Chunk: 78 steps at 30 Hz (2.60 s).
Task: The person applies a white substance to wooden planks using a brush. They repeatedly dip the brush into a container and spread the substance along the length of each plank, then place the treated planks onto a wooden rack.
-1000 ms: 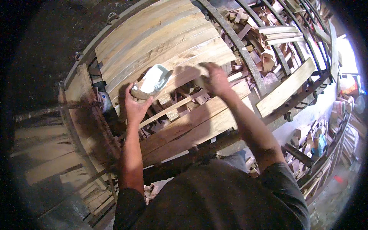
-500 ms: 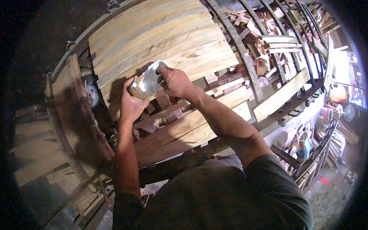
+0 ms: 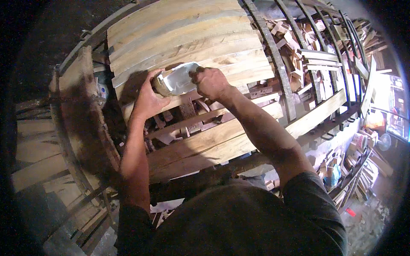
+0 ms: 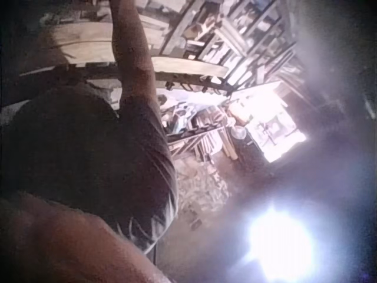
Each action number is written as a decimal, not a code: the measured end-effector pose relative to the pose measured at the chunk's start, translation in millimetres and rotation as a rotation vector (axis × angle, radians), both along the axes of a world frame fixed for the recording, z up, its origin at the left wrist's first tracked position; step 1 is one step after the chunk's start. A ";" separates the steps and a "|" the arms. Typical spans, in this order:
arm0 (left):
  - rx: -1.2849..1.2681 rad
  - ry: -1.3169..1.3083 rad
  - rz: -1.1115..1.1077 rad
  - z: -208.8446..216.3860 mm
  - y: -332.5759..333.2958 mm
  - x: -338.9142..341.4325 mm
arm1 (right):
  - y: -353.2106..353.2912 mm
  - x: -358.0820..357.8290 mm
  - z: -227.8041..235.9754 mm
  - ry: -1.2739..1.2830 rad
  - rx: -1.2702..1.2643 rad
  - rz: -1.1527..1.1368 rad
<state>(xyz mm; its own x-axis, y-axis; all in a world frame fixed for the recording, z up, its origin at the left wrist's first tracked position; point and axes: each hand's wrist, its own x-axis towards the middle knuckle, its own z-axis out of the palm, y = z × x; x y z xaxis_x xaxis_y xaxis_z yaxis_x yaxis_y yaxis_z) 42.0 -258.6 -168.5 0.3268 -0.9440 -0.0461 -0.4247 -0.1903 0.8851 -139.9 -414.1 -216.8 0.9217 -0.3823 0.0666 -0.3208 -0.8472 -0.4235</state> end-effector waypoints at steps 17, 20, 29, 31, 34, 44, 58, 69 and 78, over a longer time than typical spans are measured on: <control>0.070 -0.176 0.822 -81.3 248.1 -116.4 | -14.0 -44.4 -18.8 -0.184 1.450 -0.983; 0.242 -0.323 0.830 -47.4 315.6 -156.5 | -12.9 -56.8 -16.2 -0.092 1.365 -0.921; 0.401 -0.540 0.921 -71.8 396.7 -197.0 | -1.0 -78.9 -5.1 -0.239 1.334 -0.953; 0.378 -0.523 0.958 -94.3 414.2 -196.3 | 16.9 -89.3 6.4 -0.326 1.413 -0.917; 0.283 -0.611 1.113 -109.6 423.0 -183.2 | 15.8 -124.0 -10.9 -0.292 1.143 -0.564; 0.589 -0.641 1.133 -102.1 401.4 -167.9 | 177.5 11.6 16.0 -0.251 1.206 -0.265; 0.738 -0.593 1.285 -78.0 351.5 -202.4 | 275.1 123.6 4.1 -0.177 0.636 -0.038; 0.591 -0.526 0.988 -102.4 320.6 -270.6 | 205.2 31.3 -10.2 -0.179 0.436 -0.062; 0.771 -0.695 1.069 -119.0 336.7 -243.6 | 157.5 -36.2 12.1 -0.116 0.306 -0.219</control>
